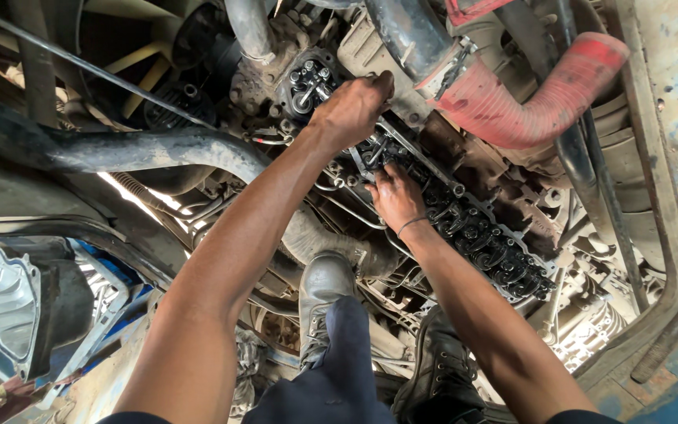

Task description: The person uses two wrenches to tighten bolts on the exposed valve train of a vehicle engine. They systematically move along the cylinder head, adjusting multiple fasteners while standing in the engine bay.

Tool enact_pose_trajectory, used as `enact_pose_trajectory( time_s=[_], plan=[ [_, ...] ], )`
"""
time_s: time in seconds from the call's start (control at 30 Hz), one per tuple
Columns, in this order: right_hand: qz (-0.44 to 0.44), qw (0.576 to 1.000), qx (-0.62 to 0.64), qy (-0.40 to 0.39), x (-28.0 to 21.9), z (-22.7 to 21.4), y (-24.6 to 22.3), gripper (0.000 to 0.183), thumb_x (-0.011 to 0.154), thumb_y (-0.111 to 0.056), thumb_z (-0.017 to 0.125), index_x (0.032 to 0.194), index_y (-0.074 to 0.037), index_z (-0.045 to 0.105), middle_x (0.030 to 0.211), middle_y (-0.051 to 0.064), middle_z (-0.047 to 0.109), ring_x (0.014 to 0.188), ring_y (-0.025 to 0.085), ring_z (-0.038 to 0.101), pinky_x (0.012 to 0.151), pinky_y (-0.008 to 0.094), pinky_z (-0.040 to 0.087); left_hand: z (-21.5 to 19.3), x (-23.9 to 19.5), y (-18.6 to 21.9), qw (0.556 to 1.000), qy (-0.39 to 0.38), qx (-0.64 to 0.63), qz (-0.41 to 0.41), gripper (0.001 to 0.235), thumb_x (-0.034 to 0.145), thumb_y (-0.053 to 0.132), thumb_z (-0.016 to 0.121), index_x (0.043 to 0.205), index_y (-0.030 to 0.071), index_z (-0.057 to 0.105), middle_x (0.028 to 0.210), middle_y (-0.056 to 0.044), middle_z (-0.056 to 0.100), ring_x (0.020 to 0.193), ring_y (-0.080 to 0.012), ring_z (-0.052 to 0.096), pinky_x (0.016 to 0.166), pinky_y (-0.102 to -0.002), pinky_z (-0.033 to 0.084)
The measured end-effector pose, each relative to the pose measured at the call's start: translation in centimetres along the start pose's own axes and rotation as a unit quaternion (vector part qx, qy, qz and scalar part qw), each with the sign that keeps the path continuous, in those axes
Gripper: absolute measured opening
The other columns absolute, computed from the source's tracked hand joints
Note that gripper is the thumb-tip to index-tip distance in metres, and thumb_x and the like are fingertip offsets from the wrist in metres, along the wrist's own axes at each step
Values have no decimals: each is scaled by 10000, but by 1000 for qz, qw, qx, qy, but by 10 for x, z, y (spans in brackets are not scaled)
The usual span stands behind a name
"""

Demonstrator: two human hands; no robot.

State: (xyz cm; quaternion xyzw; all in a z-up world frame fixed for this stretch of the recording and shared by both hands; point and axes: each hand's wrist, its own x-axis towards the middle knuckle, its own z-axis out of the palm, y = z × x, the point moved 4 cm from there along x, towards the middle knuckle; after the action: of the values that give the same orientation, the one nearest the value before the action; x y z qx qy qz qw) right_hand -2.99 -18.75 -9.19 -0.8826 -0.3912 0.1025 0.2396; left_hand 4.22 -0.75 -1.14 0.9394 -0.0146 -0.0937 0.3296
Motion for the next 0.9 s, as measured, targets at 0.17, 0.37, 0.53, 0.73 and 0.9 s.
enact_pose_trajectory(
  time_s=[0.17,0.37,0.53,0.73,0.9],
  plan=[
    [123,991,-46,24,-2,-22,34,296,988,-278,673,1190,-63,672,1149,202,641,952,369,668,764,475,549,-1,-5,-2,999,34,0,39,167,930,-76,557,1084,-12,546,953,-239,686,869,-407,698,751,-485,574],
    [175,983,-35,-36,2,-30,106,339,1006,-366,629,1159,-65,604,1148,226,658,1016,442,647,821,560,522,0,0,-2,1000,-2,-22,-2,62,994,-10,542,1055,1,543,986,-247,688,893,-409,717,772,-488,585],
    [185,974,4,-127,-3,-23,124,425,1071,-462,501,1062,-50,606,1042,238,675,998,452,640,836,568,504,-4,-7,5,998,41,-21,42,115,952,-11,569,1065,-9,549,979,-268,683,913,-457,684,759,-513,564],
    [276,918,30,-282,6,-33,131,609,1067,-593,369,941,-49,612,917,227,702,858,392,704,834,528,517,0,1,0,996,-60,-2,-68,138,987,-51,473,1090,24,525,960,-232,672,834,-394,711,715,-469,567],
    [285,925,11,-252,3,-34,120,619,1044,-613,374,945,-87,684,893,213,722,838,401,707,797,531,542,-1,1,4,1000,-12,-1,-22,138,949,-65,520,1062,12,535,957,-229,691,869,-387,714,751,-479,590]
  ],
)
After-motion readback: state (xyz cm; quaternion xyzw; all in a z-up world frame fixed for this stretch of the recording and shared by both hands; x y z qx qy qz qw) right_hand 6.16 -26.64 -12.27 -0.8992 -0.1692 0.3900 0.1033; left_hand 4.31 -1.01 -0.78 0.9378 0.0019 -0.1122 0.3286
